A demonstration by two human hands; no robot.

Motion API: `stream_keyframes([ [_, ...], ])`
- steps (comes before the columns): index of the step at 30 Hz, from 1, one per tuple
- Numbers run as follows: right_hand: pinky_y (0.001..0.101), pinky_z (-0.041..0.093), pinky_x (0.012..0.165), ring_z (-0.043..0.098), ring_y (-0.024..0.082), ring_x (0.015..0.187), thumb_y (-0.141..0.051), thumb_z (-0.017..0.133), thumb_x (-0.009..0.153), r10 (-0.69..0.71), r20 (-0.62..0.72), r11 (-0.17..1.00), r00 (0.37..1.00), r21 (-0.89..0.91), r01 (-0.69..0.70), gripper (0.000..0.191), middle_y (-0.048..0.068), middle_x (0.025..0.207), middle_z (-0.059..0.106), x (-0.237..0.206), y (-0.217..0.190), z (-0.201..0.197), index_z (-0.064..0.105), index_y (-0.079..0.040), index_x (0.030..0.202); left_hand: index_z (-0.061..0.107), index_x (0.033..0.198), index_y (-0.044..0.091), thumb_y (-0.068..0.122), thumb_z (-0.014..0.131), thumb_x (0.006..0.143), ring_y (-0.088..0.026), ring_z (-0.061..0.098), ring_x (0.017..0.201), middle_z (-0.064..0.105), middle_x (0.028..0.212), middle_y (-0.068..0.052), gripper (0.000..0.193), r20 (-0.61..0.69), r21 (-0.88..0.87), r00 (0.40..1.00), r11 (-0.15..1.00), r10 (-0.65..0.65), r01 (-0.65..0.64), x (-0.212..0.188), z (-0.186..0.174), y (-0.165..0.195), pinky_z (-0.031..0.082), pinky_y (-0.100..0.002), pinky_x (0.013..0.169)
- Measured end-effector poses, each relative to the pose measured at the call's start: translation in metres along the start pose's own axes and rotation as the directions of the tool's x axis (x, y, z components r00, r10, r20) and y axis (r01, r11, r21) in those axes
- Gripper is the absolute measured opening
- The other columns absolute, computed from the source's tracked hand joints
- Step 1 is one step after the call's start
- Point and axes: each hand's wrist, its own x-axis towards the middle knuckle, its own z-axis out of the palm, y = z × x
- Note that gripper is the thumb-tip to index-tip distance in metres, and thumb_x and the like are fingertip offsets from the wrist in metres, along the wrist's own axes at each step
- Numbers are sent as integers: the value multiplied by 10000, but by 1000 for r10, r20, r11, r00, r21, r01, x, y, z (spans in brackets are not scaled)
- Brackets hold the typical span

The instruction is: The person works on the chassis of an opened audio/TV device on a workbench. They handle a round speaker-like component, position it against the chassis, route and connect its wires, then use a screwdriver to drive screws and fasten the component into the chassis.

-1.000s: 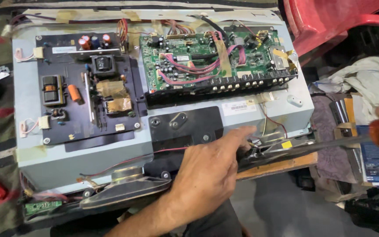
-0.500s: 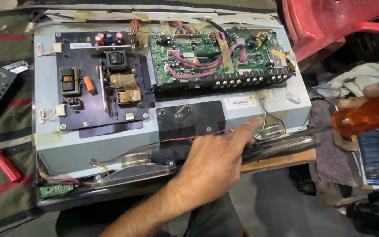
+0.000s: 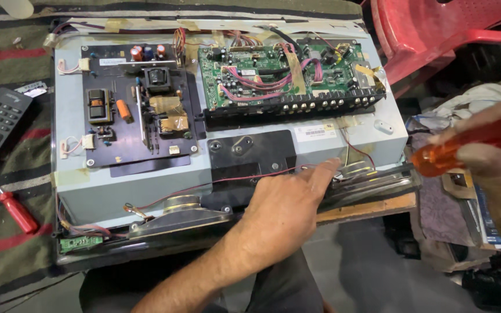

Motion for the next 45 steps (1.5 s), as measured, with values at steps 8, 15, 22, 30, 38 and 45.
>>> stream_keyframes([
  [8,366,608,966,697,209,1082,-489,552,1012,-365,138,857,921,-337,390,548,124,1105,664,15,-39,-16,535,-14,1285,505,1369,-41,29,662,699,-372,696,690,721,955,-204,691,76,128,995,988,71,-81,1,2,2,512,-473,539],
  [15,343,612,952,732,199,1002,-402,621,1088,-354,-39,831,935,-472,295,461,125,1035,645,-17,-92,38,490,-22,1314,515,1359,-28,49,638,811,-342,702,647,711,761,-135,567,69,262,996,962,65,-81,2,10,4,524,-460,517],
  [22,366,595,970,693,219,1021,-325,569,1085,-458,-4,785,889,-472,402,525,132,1083,627,-14,-124,47,355,-28,1461,547,1140,21,80,659,791,-315,692,639,659,634,-86,371,12,330,994,938,112,-110,-3,13,5,508,-462,578],
  [30,344,594,1000,686,188,1076,-191,518,1091,-471,61,823,880,-328,464,427,128,1156,622,-15,-154,59,373,-31,1460,529,1042,41,163,702,815,-313,666,631,638,600,-80,310,-79,300,983,944,168,-137,-9,15,3,400,-452,624],
  [38,368,605,967,697,251,1050,-90,507,1055,-489,30,757,872,-482,441,387,174,1145,631,-21,-147,53,406,-15,1421,532,1051,54,120,675,869,-315,666,635,636,595,-72,241,-46,317,986,938,162,-139,-9,17,1,405,-448,645],
  [45,389,597,922,697,286,1053,-127,657,1088,-579,0,599,815,-678,425,447,233,1135,628,-25,-160,72,430,-19,1457,532,1050,62,135,686,847,-312,663,624,631,585,-68,266,-18,344,989,929,150,-135,-8,16,3,406,-448,652],
])
